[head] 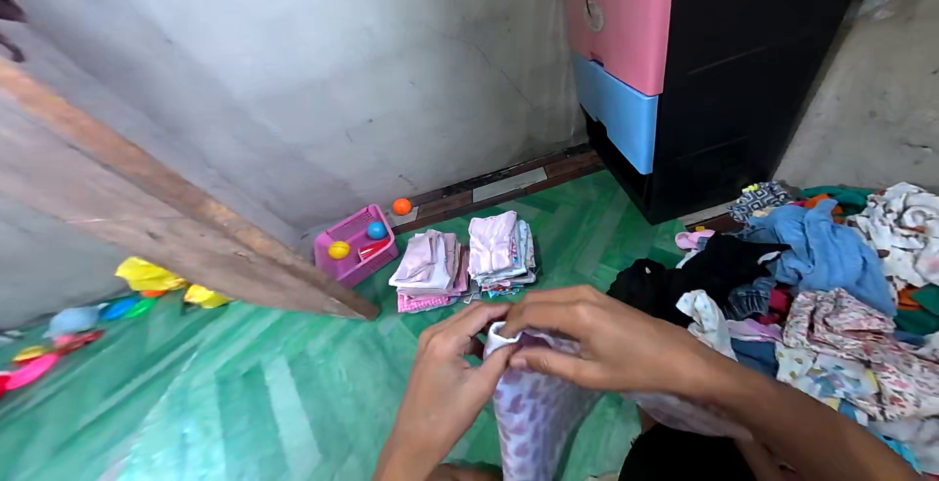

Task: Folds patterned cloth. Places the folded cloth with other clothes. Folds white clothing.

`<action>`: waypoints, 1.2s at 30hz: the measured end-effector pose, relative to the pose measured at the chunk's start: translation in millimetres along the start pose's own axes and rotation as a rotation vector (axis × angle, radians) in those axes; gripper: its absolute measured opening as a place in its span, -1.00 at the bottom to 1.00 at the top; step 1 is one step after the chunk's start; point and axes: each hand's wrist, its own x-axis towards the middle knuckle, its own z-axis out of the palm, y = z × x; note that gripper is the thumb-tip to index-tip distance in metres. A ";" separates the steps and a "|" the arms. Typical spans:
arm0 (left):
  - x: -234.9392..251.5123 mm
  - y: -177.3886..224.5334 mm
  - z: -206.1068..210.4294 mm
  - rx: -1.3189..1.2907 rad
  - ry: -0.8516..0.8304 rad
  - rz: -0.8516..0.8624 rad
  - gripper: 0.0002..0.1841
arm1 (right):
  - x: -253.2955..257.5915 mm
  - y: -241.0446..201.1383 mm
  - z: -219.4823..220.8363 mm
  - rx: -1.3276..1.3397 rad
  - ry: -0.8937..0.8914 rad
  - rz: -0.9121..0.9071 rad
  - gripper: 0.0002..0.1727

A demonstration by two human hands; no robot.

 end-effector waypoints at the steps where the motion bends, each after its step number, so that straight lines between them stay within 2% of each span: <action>1: -0.1 5.0 3.5 0.008 0.003 -0.025 -0.72 | -9.6 -1.6 1.6 -0.019 0.014 0.049 -0.72; 7: 0.5 21.1 2.7 0.096 -0.003 -0.010 -0.44 | -51.3 6.2 16.1 -0.210 0.063 0.283 -0.74; 9: 1.0 24.5 -4.4 0.122 -0.013 0.025 -0.41 | -59.6 8.3 24.5 -0.245 0.035 0.308 -0.71; 13: -5.0 31.6 -32.0 0.227 0.004 0.085 -0.66 | -86.8 36.8 47.2 -0.215 -0.038 0.260 -0.69; 16: -19.6 35.2 -62.5 0.245 0.025 0.061 -0.78 | -121.0 76.0 59.3 -0.101 -0.175 0.345 -0.67; 19: -40.8 31.2 -91.2 0.234 0.027 -0.005 -0.79 | -149.2 108.7 63.6 -0.033 -0.098 0.362 -0.68; 23: -68.5 15.3 -111.9 0.211 0.050 -0.072 -0.80 | -147.7 112.6 47.2 -0.063 0.092 0.302 -0.78; 27: -90.0 -4.0 -114.3 0.300 -0.020 0.006 -0.82 | -137.3 118.6 15.9 -0.168 0.242 0.246 -0.84; 32: -102.5 -16.7 -93.2 0.422 -0.224 -0.032 -0.79 | -119.3 108.8 -32.2 -0.299 0.242 0.259 -0.81; 36: -109.2 -26.1 -85.4 0.428 -0.242 -0.066 -0.79 | -106.3 96.1 -55.4 -0.360 0.199 0.233 -0.81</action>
